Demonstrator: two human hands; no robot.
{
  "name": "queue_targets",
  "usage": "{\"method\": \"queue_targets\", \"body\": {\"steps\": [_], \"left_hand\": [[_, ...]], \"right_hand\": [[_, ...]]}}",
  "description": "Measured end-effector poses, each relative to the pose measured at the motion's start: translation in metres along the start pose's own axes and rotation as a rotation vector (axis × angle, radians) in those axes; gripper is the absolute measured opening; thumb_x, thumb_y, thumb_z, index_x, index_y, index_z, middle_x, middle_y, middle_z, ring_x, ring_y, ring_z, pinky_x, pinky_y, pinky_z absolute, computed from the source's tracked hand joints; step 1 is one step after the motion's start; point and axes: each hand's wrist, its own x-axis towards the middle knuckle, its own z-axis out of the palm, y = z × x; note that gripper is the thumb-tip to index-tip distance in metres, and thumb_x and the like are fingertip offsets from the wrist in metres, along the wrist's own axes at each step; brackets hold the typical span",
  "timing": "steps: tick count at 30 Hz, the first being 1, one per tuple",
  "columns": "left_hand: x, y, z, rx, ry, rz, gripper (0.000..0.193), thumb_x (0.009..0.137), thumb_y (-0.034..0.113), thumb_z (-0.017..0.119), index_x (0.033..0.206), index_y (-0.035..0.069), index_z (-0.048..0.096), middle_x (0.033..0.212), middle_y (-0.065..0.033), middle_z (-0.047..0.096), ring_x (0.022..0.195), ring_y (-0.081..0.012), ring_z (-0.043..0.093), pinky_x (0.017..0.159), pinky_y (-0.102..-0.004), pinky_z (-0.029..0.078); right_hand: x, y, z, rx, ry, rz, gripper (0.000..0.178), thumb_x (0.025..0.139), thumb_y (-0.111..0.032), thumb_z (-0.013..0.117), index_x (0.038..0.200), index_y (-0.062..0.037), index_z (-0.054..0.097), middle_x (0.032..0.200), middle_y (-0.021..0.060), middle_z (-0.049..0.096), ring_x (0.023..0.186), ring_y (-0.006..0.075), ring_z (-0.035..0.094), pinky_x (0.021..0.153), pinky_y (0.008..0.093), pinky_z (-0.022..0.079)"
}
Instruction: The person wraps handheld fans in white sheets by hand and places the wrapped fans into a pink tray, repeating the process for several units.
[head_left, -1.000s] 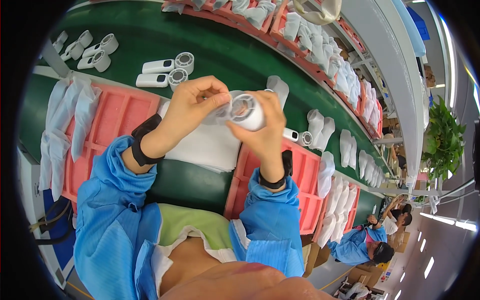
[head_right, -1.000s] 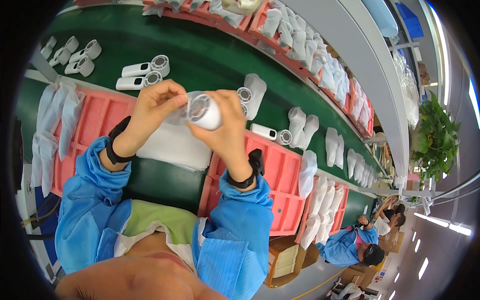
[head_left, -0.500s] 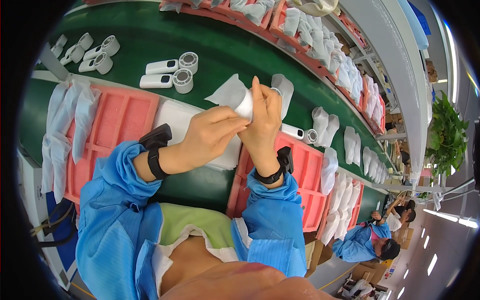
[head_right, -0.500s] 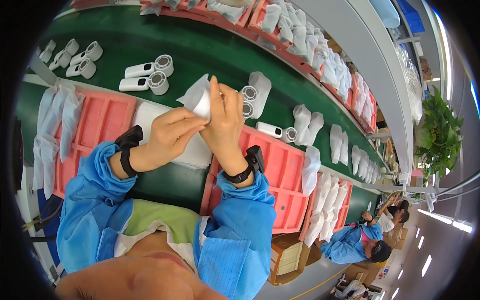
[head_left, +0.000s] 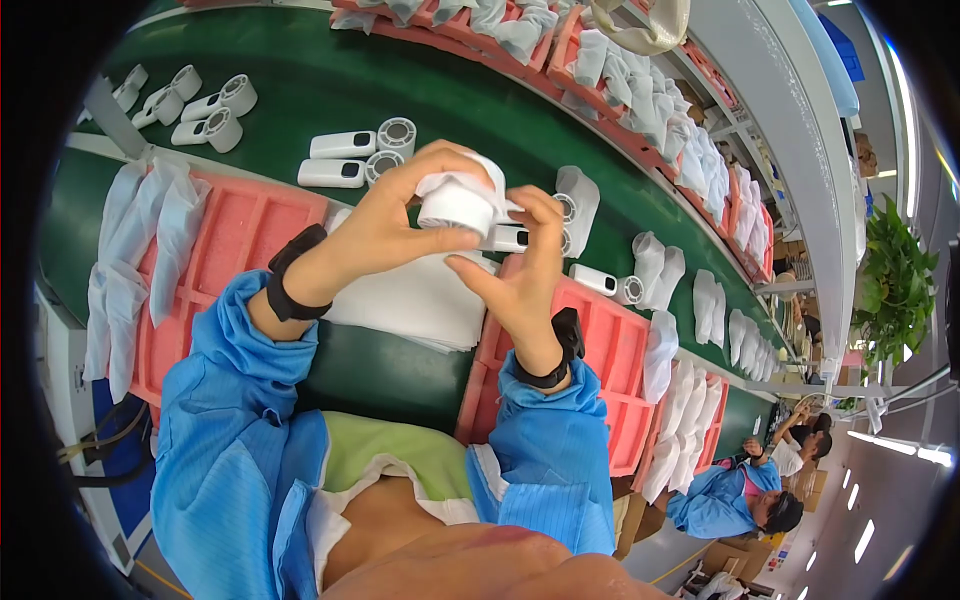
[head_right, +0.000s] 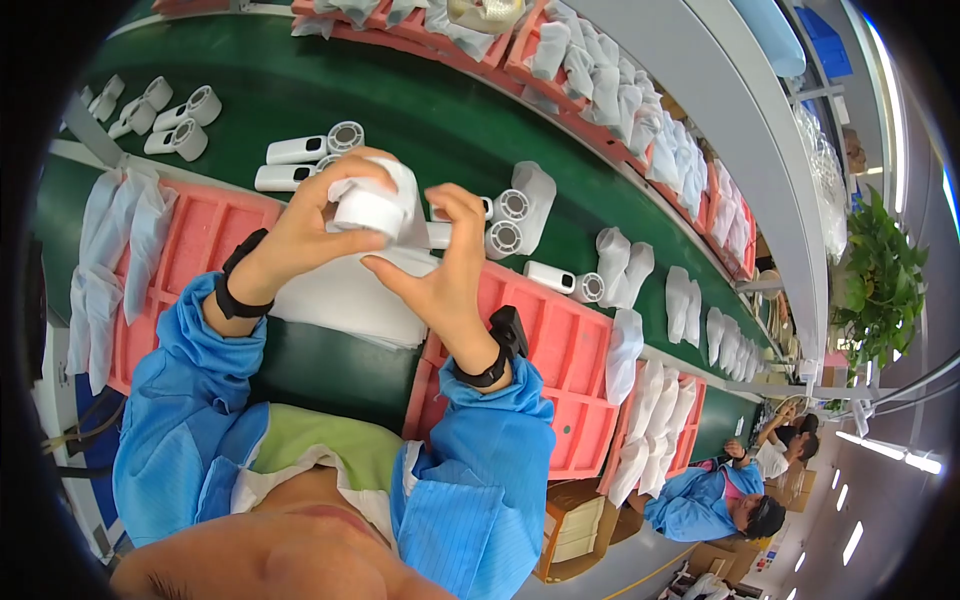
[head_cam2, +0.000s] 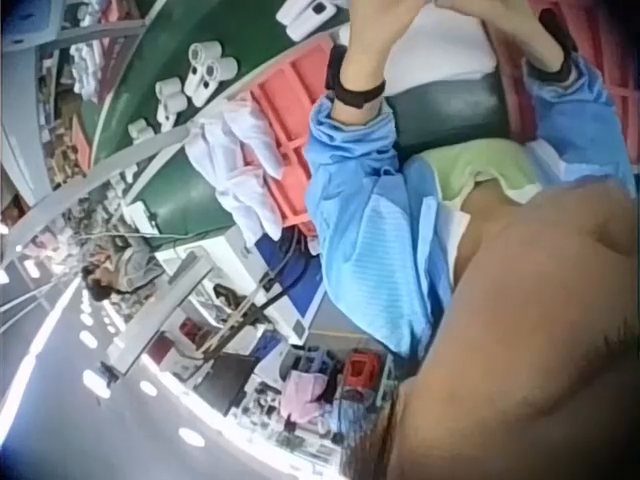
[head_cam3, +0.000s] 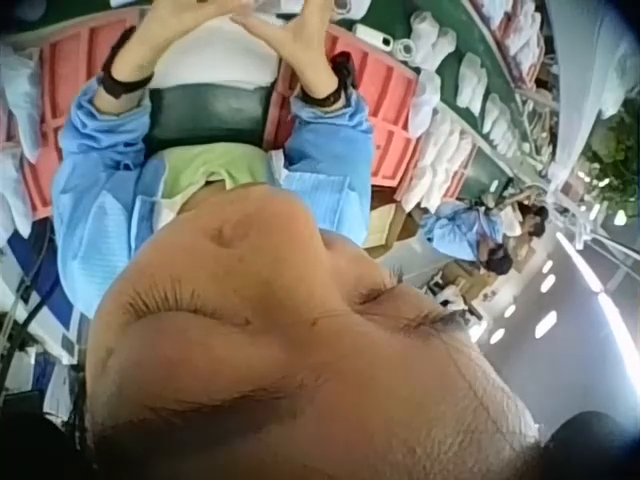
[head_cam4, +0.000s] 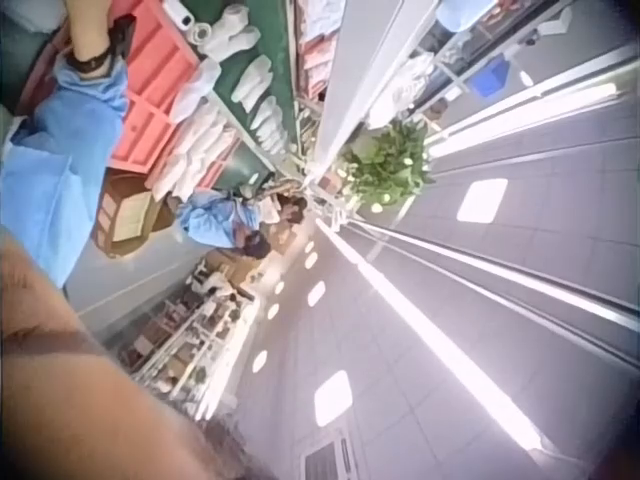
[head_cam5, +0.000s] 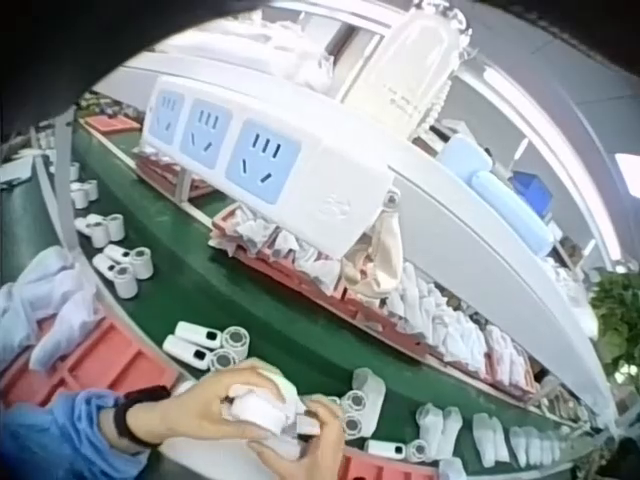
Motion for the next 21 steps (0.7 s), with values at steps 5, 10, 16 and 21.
{"method": "queue_targets", "body": {"steps": [5,10,16,21], "left_hand": [[0.001,0.006,-0.014,-0.096,-0.111,0.056,0.039,0.074,0.014,0.080,0.109,0.010,0.063,0.118,-0.0079,0.053,0.112,-0.0233,0.052,0.097,-0.0368,0.040],[-0.012,0.009,0.017,0.160,0.264,0.046,0.032,0.071,0.015,0.082,0.096,0.007,0.065,0.117,-0.0084,0.053,0.113,-0.0257,0.049,0.095,-0.0364,0.039],[-0.011,0.016,0.011,0.435,0.174,0.249,0.021,0.070,0.013,0.082,0.082,0.005,0.067,0.116,-0.0080,0.053,0.112,-0.0264,0.048,0.090,-0.0352,0.040],[-0.004,0.012,-0.005,0.280,0.218,0.029,0.015,0.071,0.010,0.080,0.077,0.006,0.067,0.110,-0.0075,0.054,0.103,-0.0234,0.051,0.084,-0.0322,0.042]], "right_hand": [[-0.012,0.015,-0.002,0.206,-0.344,0.154,0.051,0.072,-0.008,0.075,0.118,-0.0010,0.053,0.102,0.0113,0.062,0.093,0.0271,0.063,0.076,0.0393,0.052],[-0.018,0.021,0.003,-0.297,-0.234,0.176,0.046,0.074,-0.005,0.072,0.118,-0.0007,0.056,0.101,0.0153,0.065,0.088,0.0321,0.067,0.075,0.0394,0.053],[-0.013,0.009,0.006,-0.198,-0.157,0.185,0.045,0.078,-0.003,0.071,0.119,-0.0005,0.055,0.103,0.0160,0.066,0.088,0.0274,0.068,0.074,0.0358,0.053],[-0.008,-0.007,-0.006,0.035,-0.308,0.454,0.039,0.082,-0.006,0.069,0.119,-0.0001,0.055,0.102,0.0137,0.066,0.089,0.0202,0.067,0.074,0.0336,0.052]]}}
